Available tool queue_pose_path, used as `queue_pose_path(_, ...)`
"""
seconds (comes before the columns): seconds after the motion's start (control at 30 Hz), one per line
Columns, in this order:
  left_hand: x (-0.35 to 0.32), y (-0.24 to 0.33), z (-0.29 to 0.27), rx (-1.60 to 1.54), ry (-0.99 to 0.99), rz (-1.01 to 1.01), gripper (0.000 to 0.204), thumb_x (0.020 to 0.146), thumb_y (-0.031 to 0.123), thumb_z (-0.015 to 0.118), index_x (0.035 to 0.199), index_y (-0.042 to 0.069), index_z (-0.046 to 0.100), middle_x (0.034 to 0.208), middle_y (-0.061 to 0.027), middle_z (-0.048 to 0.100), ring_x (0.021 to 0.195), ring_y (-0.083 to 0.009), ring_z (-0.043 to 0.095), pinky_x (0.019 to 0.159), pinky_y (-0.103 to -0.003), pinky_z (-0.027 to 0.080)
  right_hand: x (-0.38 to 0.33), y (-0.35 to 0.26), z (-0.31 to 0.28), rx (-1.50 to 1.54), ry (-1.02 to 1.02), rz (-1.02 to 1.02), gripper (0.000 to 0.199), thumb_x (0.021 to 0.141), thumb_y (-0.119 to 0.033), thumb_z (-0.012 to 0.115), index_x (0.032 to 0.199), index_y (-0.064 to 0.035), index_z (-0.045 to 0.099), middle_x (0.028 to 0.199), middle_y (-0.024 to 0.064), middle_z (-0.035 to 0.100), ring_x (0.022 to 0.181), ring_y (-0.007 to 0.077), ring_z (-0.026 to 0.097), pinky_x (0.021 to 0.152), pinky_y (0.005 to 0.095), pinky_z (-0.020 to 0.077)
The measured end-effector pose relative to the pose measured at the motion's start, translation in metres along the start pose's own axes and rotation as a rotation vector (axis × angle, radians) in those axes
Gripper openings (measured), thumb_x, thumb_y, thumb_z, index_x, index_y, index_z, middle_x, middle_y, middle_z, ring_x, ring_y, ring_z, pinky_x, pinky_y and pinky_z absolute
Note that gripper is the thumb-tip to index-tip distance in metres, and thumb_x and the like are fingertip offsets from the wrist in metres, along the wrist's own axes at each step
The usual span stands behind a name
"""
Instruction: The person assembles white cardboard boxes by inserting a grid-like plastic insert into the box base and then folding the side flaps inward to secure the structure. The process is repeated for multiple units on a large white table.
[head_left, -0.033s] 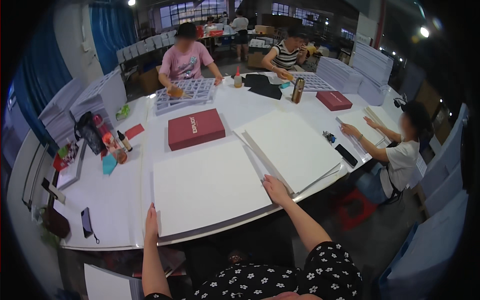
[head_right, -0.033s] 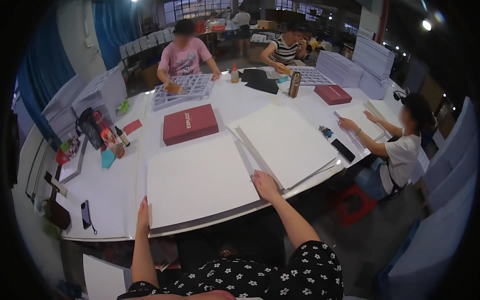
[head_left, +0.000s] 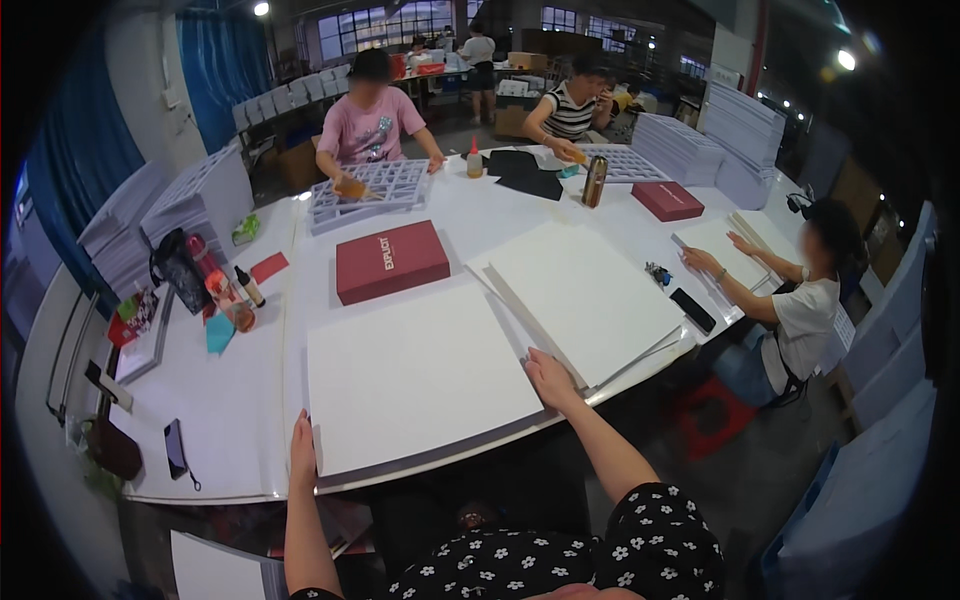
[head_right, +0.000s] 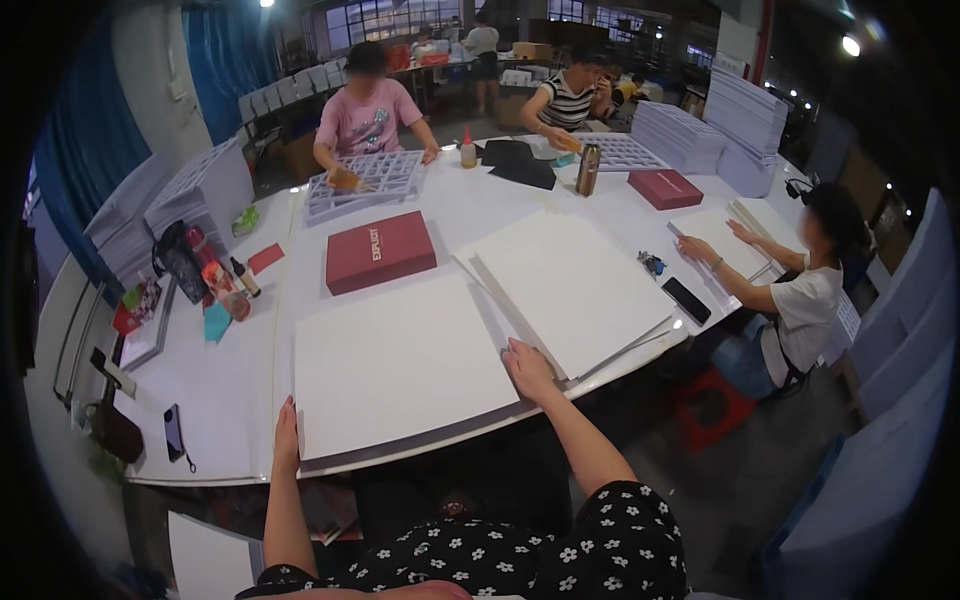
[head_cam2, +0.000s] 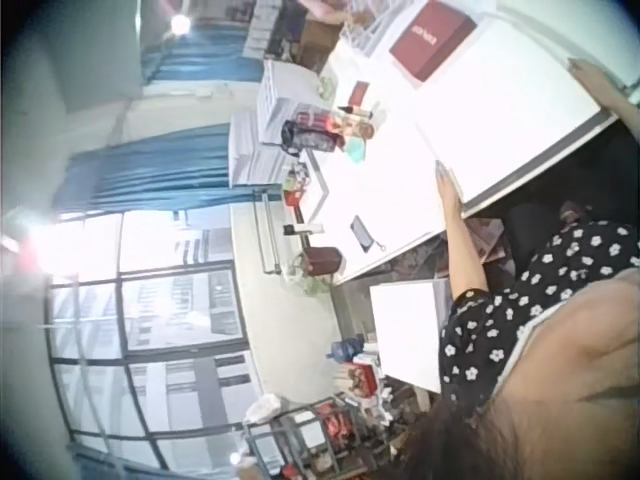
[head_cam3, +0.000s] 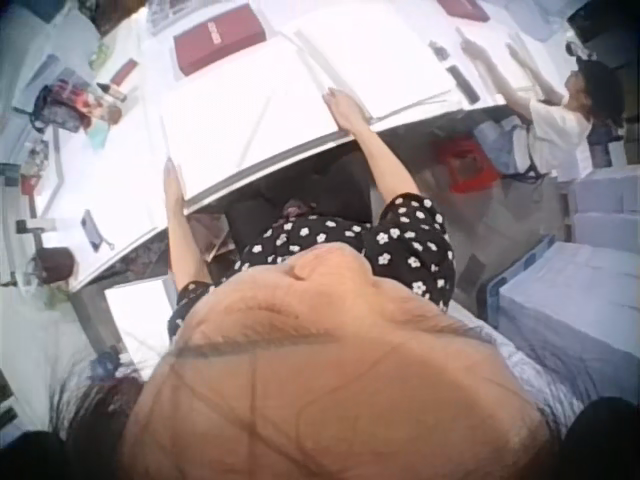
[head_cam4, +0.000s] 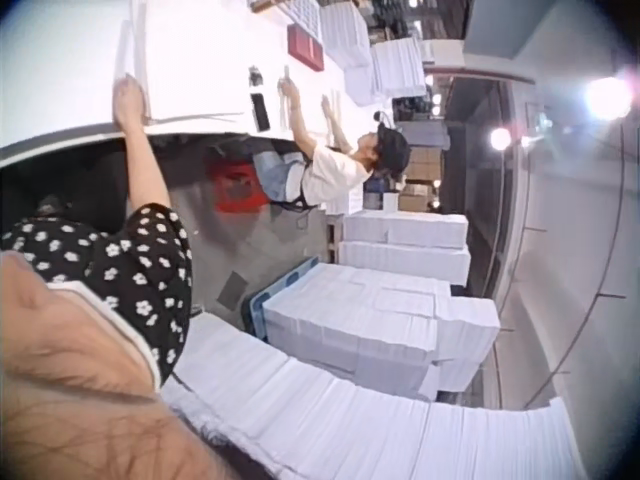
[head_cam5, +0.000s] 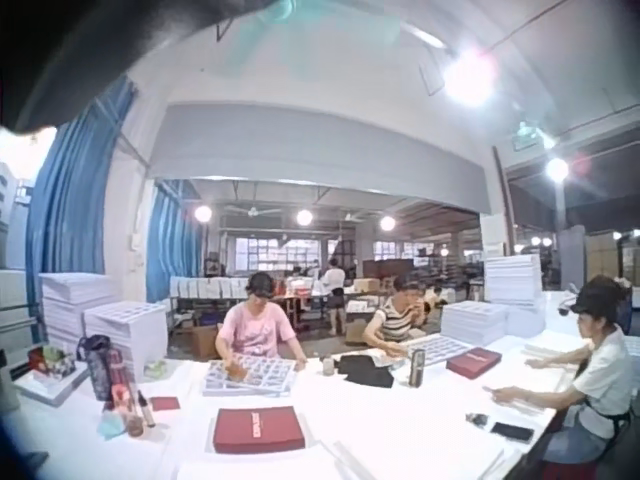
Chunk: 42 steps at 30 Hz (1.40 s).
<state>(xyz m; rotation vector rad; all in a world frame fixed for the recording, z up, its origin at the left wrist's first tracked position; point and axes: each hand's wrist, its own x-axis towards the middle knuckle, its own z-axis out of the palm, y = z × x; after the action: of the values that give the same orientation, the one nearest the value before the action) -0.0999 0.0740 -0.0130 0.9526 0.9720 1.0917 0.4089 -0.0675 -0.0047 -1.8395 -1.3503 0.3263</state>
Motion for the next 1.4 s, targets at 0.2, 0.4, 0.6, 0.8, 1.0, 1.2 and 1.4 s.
queue_pose_path(0.2,0.024,0.011,-0.038,0.885,0.27,0.288,0.047,0.105,0.026,0.049,0.143,-0.001,0.045,0.145,-0.0194,0.05,0.133,-0.0337,0.049,0.111,-0.041,0.038,0.014,0.018,0.019,-0.152,0.09,-0.064,0.039,0.099,-0.02,0.049,0.132,0.0008,0.053,0.139,0.0228,0.054,0.125,0.0421,0.053,0.107,0.0462,0.0428)
queue_pose_path(0.4,0.018,-0.007,-0.05,1.682,0.411,0.36,0.046,0.1,0.024,0.054,0.141,0.003,0.048,0.148,-0.0217,0.046,0.14,-0.037,0.039,0.112,-0.048,0.032,0.011,0.023,0.034,-0.387,0.171,-0.162,0.034,0.098,-0.016,0.045,0.128,-0.0036,0.055,0.141,0.0198,0.052,0.121,0.0447,0.054,0.109,0.0487,0.0417)
queue_pose_path(0.6,0.021,-0.015,-0.04,1.679,0.458,0.378,0.048,0.1,0.028,0.054,0.14,0.001,0.049,0.149,-0.0217,0.045,0.143,-0.0356,0.036,0.114,-0.048,0.03,0.005,0.034,0.027,-0.501,0.169,-0.18,0.03,0.094,-0.015,0.051,0.122,-0.0073,0.057,0.136,0.017,0.056,0.119,0.0396,0.057,0.108,0.0467,0.0438)
queue_pose_path(0.8,0.023,-0.02,-0.051,1.714,0.479,0.387,0.048,0.1,0.03,0.054,0.14,0.002,0.05,0.148,-0.0228,0.046,0.142,-0.0369,0.037,0.114,-0.049,0.03,-0.017,0.029,0.014,-0.493,0.138,-0.235,0.032,0.089,-0.011,0.057,0.119,-0.0051,0.058,0.133,0.0173,0.057,0.117,0.0373,0.058,0.1,0.0454,0.0475)
queue_pose_path(1.0,0.023,-0.023,-0.051,1.704,0.49,0.389,0.048,0.1,0.029,0.055,0.139,0.002,0.051,0.148,-0.0227,0.046,0.142,-0.0367,0.037,0.115,-0.049,0.03,-0.056,0.01,-0.008,-0.498,0.104,-0.289,0.03,0.086,-0.006,0.06,0.116,-0.0019,0.06,0.126,0.0194,0.06,0.11,0.0379,0.061,0.094,0.046,0.0485)
queue_pose_path(1.2,0.024,-0.027,-0.053,1.686,0.512,0.412,0.046,0.099,0.028,0.055,0.137,0.003,0.052,0.147,-0.0228,0.047,0.142,-0.037,0.038,0.114,-0.05,0.03,-0.062,-0.006,-0.038,-0.561,-0.045,-0.227,0.027,0.083,-0.008,0.063,0.109,-0.0045,0.063,0.109,0.014,0.066,0.099,0.0306,0.064,0.081,0.041,0.0468)
queue_pose_path(1.4,0.019,-0.022,-0.05,1.665,0.505,0.388,0.046,0.097,0.026,0.057,0.137,0.002,0.053,0.147,-0.0226,0.047,0.142,-0.0367,0.037,0.114,-0.049,0.029,-0.016,-0.032,-0.044,-0.693,0.372,-0.384,0.047,0.083,-0.013,0.068,0.129,-0.0053,0.058,0.135,0.0183,0.056,0.13,0.0354,0.049,0.105,0.0496,0.0384)
